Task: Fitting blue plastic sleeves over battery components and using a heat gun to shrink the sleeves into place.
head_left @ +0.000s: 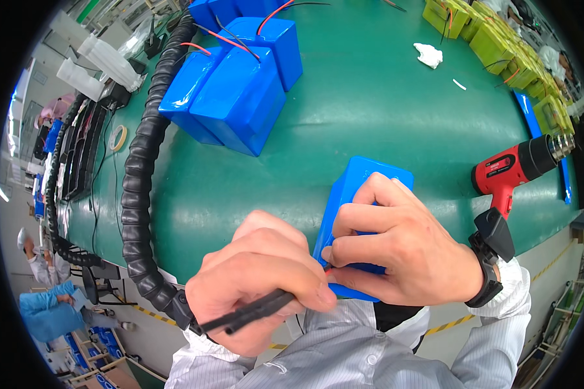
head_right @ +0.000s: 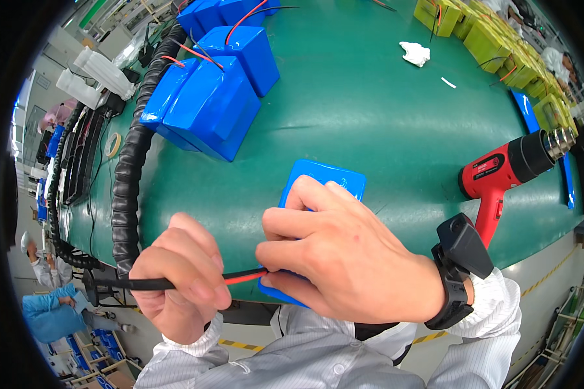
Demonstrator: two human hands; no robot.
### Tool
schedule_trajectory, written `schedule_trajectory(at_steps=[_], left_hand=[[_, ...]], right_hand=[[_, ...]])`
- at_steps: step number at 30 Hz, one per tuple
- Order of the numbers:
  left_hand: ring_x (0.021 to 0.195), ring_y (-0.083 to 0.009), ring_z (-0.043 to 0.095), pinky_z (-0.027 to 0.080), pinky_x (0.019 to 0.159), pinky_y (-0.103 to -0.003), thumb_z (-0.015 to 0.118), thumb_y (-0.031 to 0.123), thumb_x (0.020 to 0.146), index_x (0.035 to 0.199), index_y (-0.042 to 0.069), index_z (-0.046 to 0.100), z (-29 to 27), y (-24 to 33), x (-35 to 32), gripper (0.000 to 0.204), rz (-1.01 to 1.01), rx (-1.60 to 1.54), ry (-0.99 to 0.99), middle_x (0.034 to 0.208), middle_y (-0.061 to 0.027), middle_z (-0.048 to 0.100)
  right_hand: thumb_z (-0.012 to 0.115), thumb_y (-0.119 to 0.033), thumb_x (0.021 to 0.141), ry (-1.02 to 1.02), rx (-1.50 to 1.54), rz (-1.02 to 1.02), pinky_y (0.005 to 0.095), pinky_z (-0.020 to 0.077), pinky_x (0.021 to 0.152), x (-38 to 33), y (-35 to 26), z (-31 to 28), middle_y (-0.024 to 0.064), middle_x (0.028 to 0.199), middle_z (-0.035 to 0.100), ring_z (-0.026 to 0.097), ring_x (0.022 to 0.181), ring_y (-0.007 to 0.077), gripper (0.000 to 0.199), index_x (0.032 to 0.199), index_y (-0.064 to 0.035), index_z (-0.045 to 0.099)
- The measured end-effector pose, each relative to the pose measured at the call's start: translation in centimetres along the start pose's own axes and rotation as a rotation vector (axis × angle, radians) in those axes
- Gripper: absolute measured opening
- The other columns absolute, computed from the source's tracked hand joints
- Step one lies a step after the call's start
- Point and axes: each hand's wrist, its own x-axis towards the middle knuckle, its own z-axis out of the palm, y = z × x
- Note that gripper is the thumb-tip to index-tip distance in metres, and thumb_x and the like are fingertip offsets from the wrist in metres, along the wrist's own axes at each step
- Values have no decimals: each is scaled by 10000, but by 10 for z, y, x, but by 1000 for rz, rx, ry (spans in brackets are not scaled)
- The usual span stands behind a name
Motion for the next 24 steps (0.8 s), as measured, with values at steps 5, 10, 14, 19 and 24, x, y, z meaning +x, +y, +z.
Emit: schedule_trajectory(at_steps=[5, 10, 14, 19, 24], left_hand=[[705, -164, 492, 385, 605, -258, 638, 289, 978, 888, 99, 601, -2, -22, -2, 214, 24, -93, -14, 804, -53, 611], [1055, -239, 555, 507, 797, -334, 798, 125, 801, 1277, -59, 575, -7, -35, -21, 557, -56, 68, -162, 1220, -182, 530], [975, -222, 651, 541, 835, -330, 854, 10, 699, 1178, -48, 674, -9, -34, -46, 515, -171, 203, -124, 1099, -150, 660], [919, -206, 691, 563, 830, -312, 833, -43, 714, 1142, -34, 715, 2, -32, -52, 444, -321, 17, 1, 1047, -148, 701], [953, -215, 703, 577, 835, -303, 824, -50, 730, 1189, -27, 698, -1, -31, -56, 477, -362, 21, 2, 1063, -156, 710]], right_hand=[[808, -156, 736, 49, 25, -11, 358, 398, 732, -4, 6, 4, -14, 815, 586, 476, 808, 233, 155, 841, -107, 706], [805, -163, 747, 39, -5, -18, 360, 386, 706, -3, 4, 0, -19, 784, 573, 479, 792, 229, 138, 808, -115, 691], [810, -193, 761, 38, -20, -62, 354, 377, 686, 0, 5, 2, -29, 765, 565, 494, 799, 213, 173, 743, -123, 653], [788, -144, 735, 61, 30, -54, 356, 365, 666, 0, 7, 3, -10, 734, 543, 501, 791, 215, 184, 712, -102, 610], [760, -90, 715, 49, 76, -40, 365, 370, 676, 3, 4, 3, 11, 739, 543, 508, 803, 227, 169, 714, -74, 592]])
